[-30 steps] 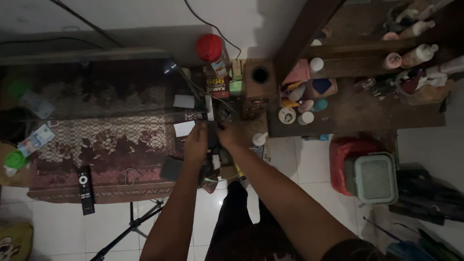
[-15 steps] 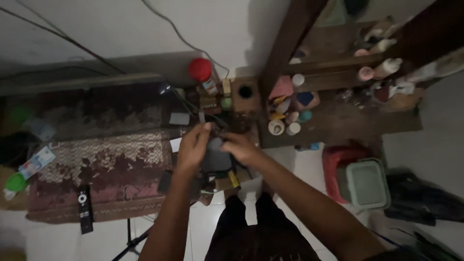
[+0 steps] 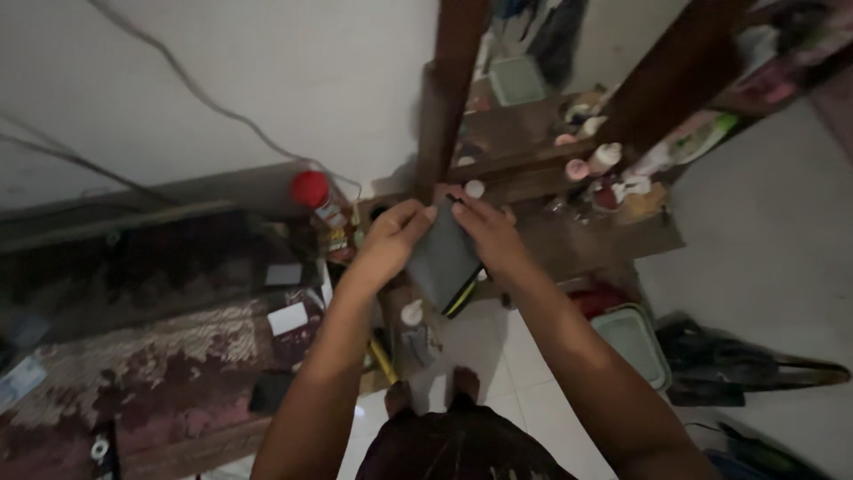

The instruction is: The person wipes a wooden-framed mirror and the vanity surface with a cloth. They move several small cosmetic bottles and containers aside to reach the surface, then continue wiping the mirror and surrounding areas.

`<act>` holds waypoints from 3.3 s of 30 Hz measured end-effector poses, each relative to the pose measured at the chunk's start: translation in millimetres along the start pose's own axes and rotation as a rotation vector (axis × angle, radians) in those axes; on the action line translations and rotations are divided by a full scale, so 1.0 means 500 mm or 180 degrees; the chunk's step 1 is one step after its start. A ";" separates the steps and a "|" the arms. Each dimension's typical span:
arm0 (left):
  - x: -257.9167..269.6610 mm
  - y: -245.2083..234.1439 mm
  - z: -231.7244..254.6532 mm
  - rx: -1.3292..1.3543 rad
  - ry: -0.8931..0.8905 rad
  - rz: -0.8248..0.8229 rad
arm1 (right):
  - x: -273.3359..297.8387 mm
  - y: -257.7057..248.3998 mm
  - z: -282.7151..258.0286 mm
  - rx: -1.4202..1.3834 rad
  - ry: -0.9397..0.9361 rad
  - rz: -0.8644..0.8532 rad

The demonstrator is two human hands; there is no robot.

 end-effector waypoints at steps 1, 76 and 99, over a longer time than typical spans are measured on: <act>-0.010 0.018 0.011 0.0468 0.0090 -0.0035 | -0.006 -0.011 -0.007 0.0072 -0.0205 0.0071; -0.130 0.102 0.133 -0.0039 0.0752 -0.0161 | 0.039 -0.107 -0.089 -0.2002 0.0308 -0.0395; -0.140 0.077 0.065 0.0525 -0.0974 -0.0132 | 0.093 -0.075 -0.114 -0.2421 -0.0510 -0.0151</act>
Point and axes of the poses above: each hand's wrist, its own x-axis away from the middle knuckle, its own y-axis out of the palm, z = x × y, the point moved 1 cm from there along -x, towards the middle knuckle, and after that the axes turned 6 degrees about y, right-handed, at the moved point
